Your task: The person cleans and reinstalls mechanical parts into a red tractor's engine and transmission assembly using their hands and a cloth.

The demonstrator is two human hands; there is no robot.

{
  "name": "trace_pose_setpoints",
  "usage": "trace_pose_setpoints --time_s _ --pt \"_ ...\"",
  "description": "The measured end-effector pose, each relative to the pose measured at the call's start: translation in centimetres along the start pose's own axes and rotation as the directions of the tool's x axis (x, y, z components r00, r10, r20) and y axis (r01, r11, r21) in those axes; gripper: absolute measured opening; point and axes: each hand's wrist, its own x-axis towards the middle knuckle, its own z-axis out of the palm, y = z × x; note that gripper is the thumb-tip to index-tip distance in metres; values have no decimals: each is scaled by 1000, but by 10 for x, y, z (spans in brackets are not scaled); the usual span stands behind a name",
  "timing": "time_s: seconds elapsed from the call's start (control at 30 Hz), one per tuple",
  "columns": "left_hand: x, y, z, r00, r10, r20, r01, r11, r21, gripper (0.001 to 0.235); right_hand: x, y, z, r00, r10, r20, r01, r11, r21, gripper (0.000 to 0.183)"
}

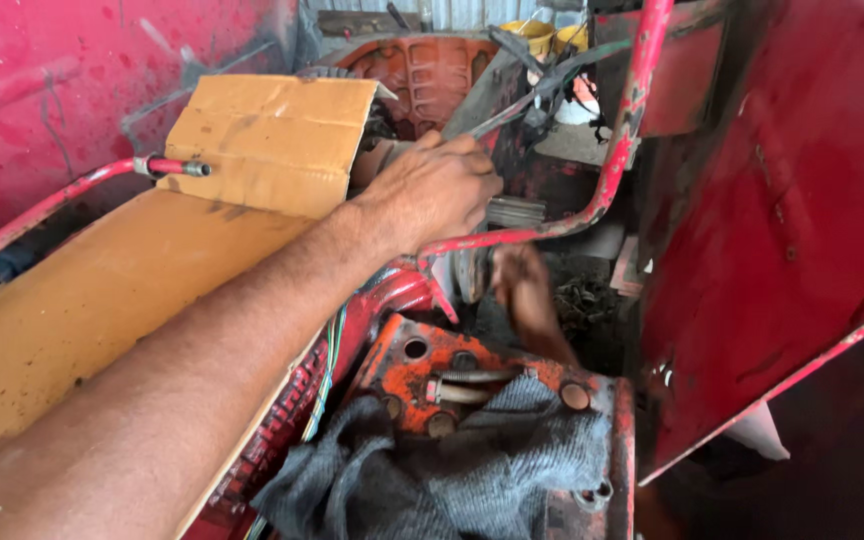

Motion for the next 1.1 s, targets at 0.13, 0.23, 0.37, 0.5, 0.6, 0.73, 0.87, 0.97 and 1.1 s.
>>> trace_pose_setpoints --time_s 0.13,0.23,0.37,0.5,0.6,0.73,0.87,0.97,1.1 --pt "0 -3 3 1000 10 9 -10 1000 10 17 0 -1 1 994 64 -85 -60 997 46 18" --pt "-5 0 5 999 30 -31 -30 1000 -4 18 -8 2 -1 995 43 -88 -37 997 71 18" --pt "1 -3 4 1000 -10 -12 10 1000 -2 16 10 5 -2 999 28 -25 -24 988 150 14" --pt "-3 4 4 1000 15 3 -15 1000 -2 18 6 25 -9 997 41 -62 -32 990 136 12" --pt "0 2 -2 1000 15 -17 -15 1000 -14 19 18 28 -11 1000 4 -24 -1 992 125 12" --pt "1 2 -2 1000 4 -29 -5 999 -40 20 20 33 -12 996 2 -87 10 990 138 9" --pt "2 5 -4 1000 -2 11 3 1000 -30 18 12 35 -11 994 2 -105 3 999 47 10" --pt "3 3 -4 999 16 -45 -16 1000 -13 22 18 36 -11 995 14 -98 -3 994 110 11" --pt "2 3 0 1000 -1 -3 1 1000 -26 18 19 35 -15 989 -25 -149 27 999 16 16"
